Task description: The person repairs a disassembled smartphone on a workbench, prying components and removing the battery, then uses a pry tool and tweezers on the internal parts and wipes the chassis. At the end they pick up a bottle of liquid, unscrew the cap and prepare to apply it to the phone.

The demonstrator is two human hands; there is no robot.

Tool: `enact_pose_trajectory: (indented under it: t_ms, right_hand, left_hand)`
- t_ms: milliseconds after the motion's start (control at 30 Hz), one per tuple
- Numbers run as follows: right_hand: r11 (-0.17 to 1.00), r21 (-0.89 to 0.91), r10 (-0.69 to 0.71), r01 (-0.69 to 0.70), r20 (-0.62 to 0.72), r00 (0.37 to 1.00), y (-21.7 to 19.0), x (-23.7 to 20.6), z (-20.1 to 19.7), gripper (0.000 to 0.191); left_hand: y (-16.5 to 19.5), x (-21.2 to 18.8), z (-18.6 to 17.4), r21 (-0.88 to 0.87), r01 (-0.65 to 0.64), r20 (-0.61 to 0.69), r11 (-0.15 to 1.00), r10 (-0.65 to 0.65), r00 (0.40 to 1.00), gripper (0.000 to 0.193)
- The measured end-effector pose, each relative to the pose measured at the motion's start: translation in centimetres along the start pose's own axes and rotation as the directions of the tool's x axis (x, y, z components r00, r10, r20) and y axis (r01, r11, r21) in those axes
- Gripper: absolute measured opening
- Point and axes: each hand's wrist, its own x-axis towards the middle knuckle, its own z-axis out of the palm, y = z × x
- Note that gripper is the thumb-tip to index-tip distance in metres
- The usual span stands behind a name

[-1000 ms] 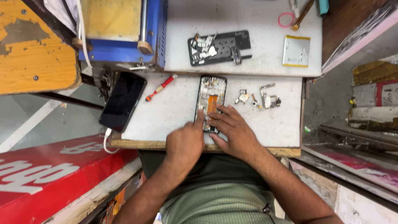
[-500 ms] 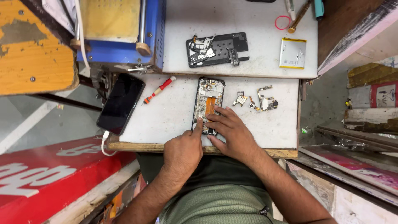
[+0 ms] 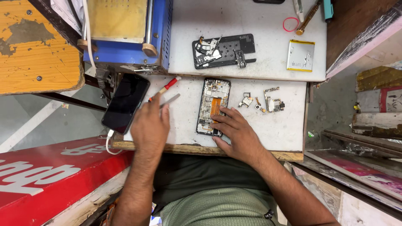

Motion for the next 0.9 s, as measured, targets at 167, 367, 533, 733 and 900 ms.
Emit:
enact_pose_trajectory:
  t_ms: [167,367,533,733,900]
  right_hand:
    - [1.000,0.012,-0.012,0.012,-0.006,1.000,0.0,-0.1,-0.1,0.034]
    - [1.000,0.007,-0.027,0.027,0.003,1.000,-0.1,-0.1,0.1,0.037]
    - [0.999,-0.006,-0.053,0.053,0.019,0.998,-0.3,-0.4,0.1,0.041]
    - [0.998,0.009,-0.055,0.055,0.057,0.997,0.1,-0.3,-0.4,0.043]
    - [0.974,-0.178,-0.098,0.140,0.225,0.969,0.9,1.9,-2.5,0.062]
  left_hand:
    - [-0.9,2.2,-2.0,-0.094,-0.112,-0.443,0.989,0.059,0.895,0.043]
    - [-0.6,5.1,-2.5,-0.094,-0.184,-0.445,0.978,0.124,0.887,0.035]
    - [-1.1,5.1,-2.7,-0.104,-0.193,-0.384,0.976,0.140,0.913,0.019]
    - [-1.4,2.3,-3.1,-0.239,-0.099,-0.284,0.966,0.028,0.958,0.015]
    - [-1.0,-1.1,-2.6,-0.544,-0.003,-0.097,0.839,-0.059,0.994,0.027]
